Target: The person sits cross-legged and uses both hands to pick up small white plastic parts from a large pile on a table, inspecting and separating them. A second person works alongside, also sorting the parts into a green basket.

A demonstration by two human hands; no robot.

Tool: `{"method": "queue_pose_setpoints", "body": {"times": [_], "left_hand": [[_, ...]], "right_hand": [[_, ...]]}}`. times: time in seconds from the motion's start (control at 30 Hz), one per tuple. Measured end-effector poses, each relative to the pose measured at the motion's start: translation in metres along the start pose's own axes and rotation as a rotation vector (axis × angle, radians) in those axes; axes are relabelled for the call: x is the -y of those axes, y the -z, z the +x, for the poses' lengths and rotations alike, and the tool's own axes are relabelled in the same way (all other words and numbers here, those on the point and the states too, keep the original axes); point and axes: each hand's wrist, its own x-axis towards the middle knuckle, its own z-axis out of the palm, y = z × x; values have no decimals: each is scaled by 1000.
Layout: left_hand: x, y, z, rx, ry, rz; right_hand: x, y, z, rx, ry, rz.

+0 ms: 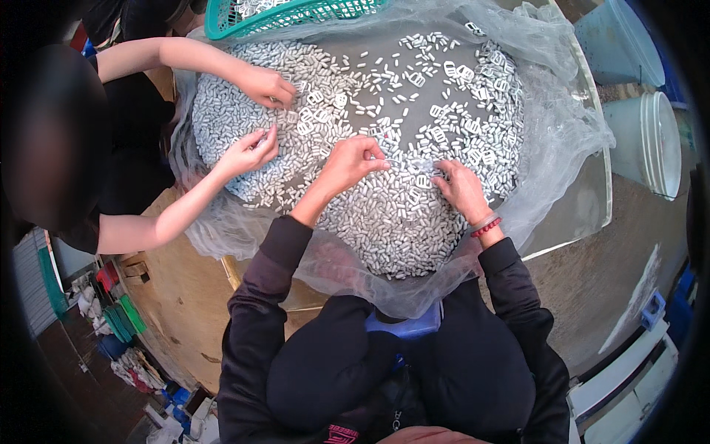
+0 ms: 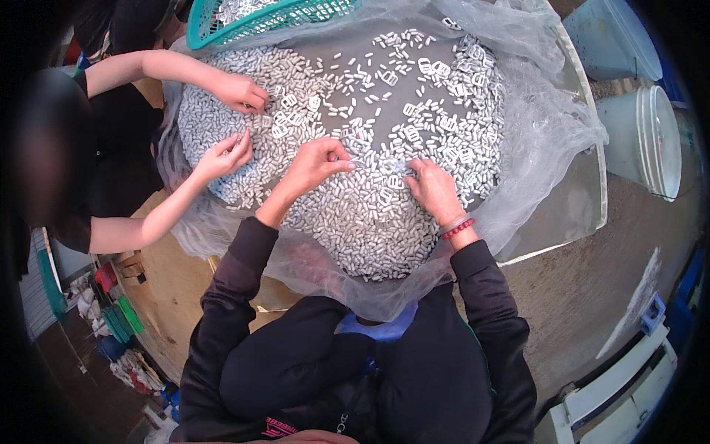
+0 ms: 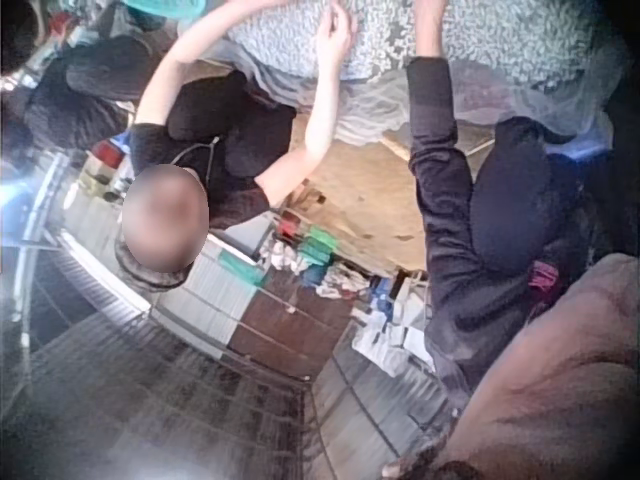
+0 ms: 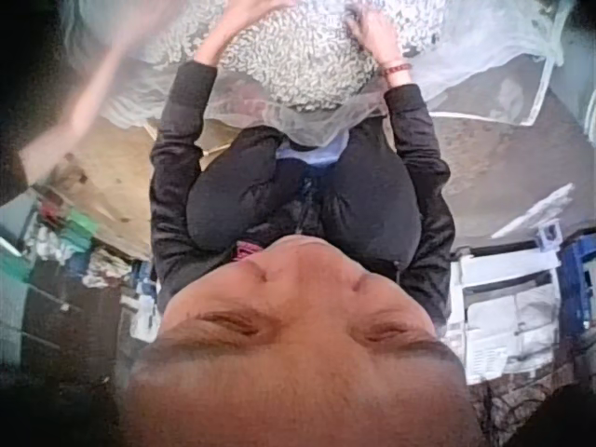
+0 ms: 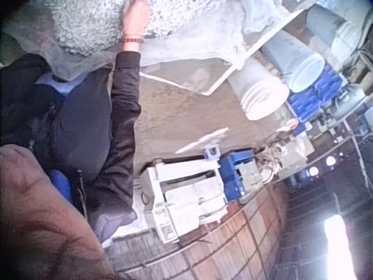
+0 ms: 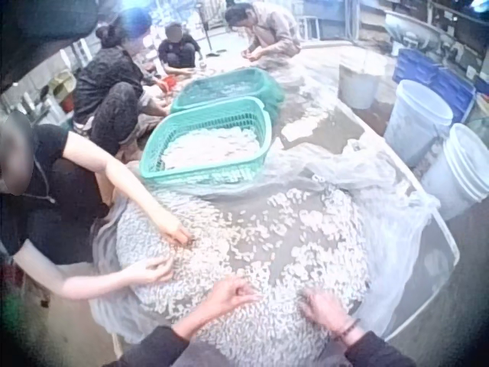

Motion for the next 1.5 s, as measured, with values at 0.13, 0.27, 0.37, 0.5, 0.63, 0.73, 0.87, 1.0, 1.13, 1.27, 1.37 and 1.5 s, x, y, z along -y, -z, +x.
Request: {"method": "queue_pose_setpoints", "body": {"times": [0.13,0.27,0.37,0.5,0.63,0.73,0.87,1.0,1.13,1.27,1.37,1.5], "left_hand": [[-17,12,-27,210,180,-924],[-28,9,-28,329,-26,-1357],[-31,3,-16,358,85,-1248],[-32,-40,2,362,-42,-197],[-18,-78,-8,180,-222,478],[-6,-62,-11,155,-219,320],[-13,-21,-26,419,-144,-668],[-38,-9,-48,560,19,-1188],[-41,-24,-41,589,-102,-825],[-19,-70,-37,393,-444,239],[2,-104,-49,171,-486,608],[25,-88,-43,46,-356,433]], "right_hand": [[14,1,-1,-71,-47,476],[8,37,-6,150,-400,1299],[-2,51,-15,158,-268,1699],[-12,58,-25,138,-140,1876],[-16,59,-25,118,-231,1585],[-16,47,-21,249,-398,1097],[-9,-2,-22,-129,161,-56],[-11,-16,-20,-126,-33,73],[-6,-10,-12,-86,-30,150],[-1,-16,-9,-10,122,-230],[-6,-21,-10,-129,153,-215],[-14,-13,-15,-259,-61,399]]}}
